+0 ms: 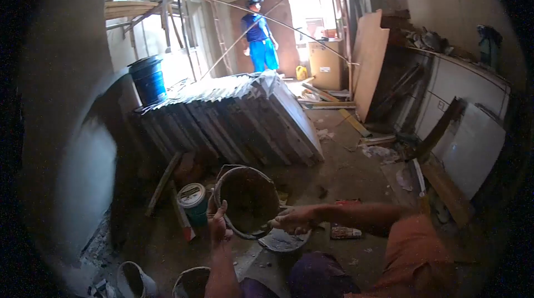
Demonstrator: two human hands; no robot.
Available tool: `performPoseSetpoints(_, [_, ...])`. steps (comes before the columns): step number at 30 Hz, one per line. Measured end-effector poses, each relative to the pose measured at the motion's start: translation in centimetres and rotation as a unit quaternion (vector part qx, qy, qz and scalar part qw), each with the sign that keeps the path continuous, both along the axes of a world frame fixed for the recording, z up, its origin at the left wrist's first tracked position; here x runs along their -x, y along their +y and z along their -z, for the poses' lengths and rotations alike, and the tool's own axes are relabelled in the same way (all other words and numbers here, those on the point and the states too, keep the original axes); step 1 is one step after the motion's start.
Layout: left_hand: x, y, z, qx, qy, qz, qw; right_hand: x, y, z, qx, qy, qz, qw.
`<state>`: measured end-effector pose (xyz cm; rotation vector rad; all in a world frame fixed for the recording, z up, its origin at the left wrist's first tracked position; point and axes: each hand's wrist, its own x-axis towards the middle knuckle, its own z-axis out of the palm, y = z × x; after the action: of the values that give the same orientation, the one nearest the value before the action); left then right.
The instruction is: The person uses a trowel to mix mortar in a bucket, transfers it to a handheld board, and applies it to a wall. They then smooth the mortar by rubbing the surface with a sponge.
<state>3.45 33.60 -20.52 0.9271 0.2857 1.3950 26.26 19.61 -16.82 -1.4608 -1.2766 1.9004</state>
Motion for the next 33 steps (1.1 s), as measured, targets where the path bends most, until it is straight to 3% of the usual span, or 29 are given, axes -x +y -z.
performPoseSetpoints(1, [0.2,0.1,-0.1,-0.002,-0.004,-0.006,1.000,0.5,-0.1,1.0,0.049,0.124,0.067,0.989])
performPoseSetpoints(2, [0.4,0.1,-0.2,-0.003,-0.008,-0.011,1.000,0.6,0.1,2.3,0.049,0.124,0.059,0.989])
performPoseSetpoints(4, [0.7,-0.3,-0.9,0.017,-0.032,-0.006,0.999,0.5,1.5,5.3,0.131,0.387,-0.005,0.913])
performPoseSetpoints(5, [0.8,-0.6,-1.2,0.040,-0.059,0.005,0.997,0.9,2.0,5.8,0.136,0.388,-0.011,0.912])
performPoseSetpoints(7, [0.8,-0.7,-1.0,0.042,-0.052,-0.012,0.998,2.0,2.8,6.9,0.262,0.579,0.052,0.770])
performPoseSetpoints(8, [0.7,-0.5,-0.9,0.040,-0.043,-0.022,0.998,2.6,3.1,6.5,0.267,0.578,0.050,0.769])
performPoseSetpoints(10, [0.2,-0.3,-0.4,0.040,-0.056,-0.028,0.997,3.2,3.5,5.3,0.274,0.637,0.077,0.716])
performPoseSetpoints(12, [0.0,-0.3,-0.3,0.042,-0.042,-0.047,0.997,2.1,3.7,4.3,0.291,0.627,0.081,0.718])
performPoseSetpoints(14, [-0.1,-0.2,0.1,0.045,-0.041,-0.050,0.997,1.4,2.9,2.2,0.242,0.536,0.068,0.806])
performPoseSetpoints(15, [-0.4,0.4,0.8,0.043,-0.016,-0.064,0.997,1.0,2.8,1.1,0.213,0.405,0.136,0.879])
performPoseSetpoints(16, [-0.7,1.0,1.5,0.041,0.010,-0.077,0.996,1.2,2.7,0.0,0.216,0.400,0.135,0.881])
performPoseSetpoints(17, [-0.9,1.6,2.5,0.042,-0.003,-0.067,0.997,1.9,2.0,-2.2,0.059,0.164,0.122,0.977])
performPoseSetpoints(18, [-0.9,1.4,2.6,0.046,-0.006,-0.066,0.997,2.2,1.5,-4.1,-0.103,-0.086,0.097,0.986])
performPoseSetpoints(20, [-1.3,1.0,1.9,0.061,0.012,-0.067,0.996,1.1,1.8,-6.6,-0.103,-0.120,0.088,0.984])
performPoseSetpoints(21, [-1.4,0.9,1.6,0.061,0.001,-0.054,0.997,0.9,2.1,-7.2,-0.193,-0.269,0.020,0.943])
performPoseSetpoints(22, [-1.5,0.9,1.6,0.060,0.002,-0.047,0.997,0.9,2.3,-7.3,-0.276,-0.409,-0.050,0.869])
performPoseSetpoints(23, [-1.5,1.0,1.5,0.053,0.000,-0.041,0.998,1.3,2.7,-7.0,-0.331,-0.553,-0.121,0.755])
performPoseSetpoints(24, [-1.3,1.0,1.5,0.047,-0.003,-0.036,0.998,1.7,2.6,-6.7,-0.328,-0.553,-0.117,0.757])
performPoseSetpoints(26, [-1.4,0.9,1.3,0.042,-0.004,-0.039,0.998,2.3,2.0,-6.2,-0.446,-0.627,-0.115,0.629])
performPoseSetpoints(30, [-0.8,-0.2,-0.5,0.063,-0.057,-0.035,0.996,2.8,1.7,-4.9,-0.449,-0.615,-0.147,0.631])
performPoseSetpoints(33, [-0.3,-0.7,-1.3,0.060,-0.058,-0.025,0.996,3.4,0.5,-5.0,-0.402,-0.593,-0.204,0.667])
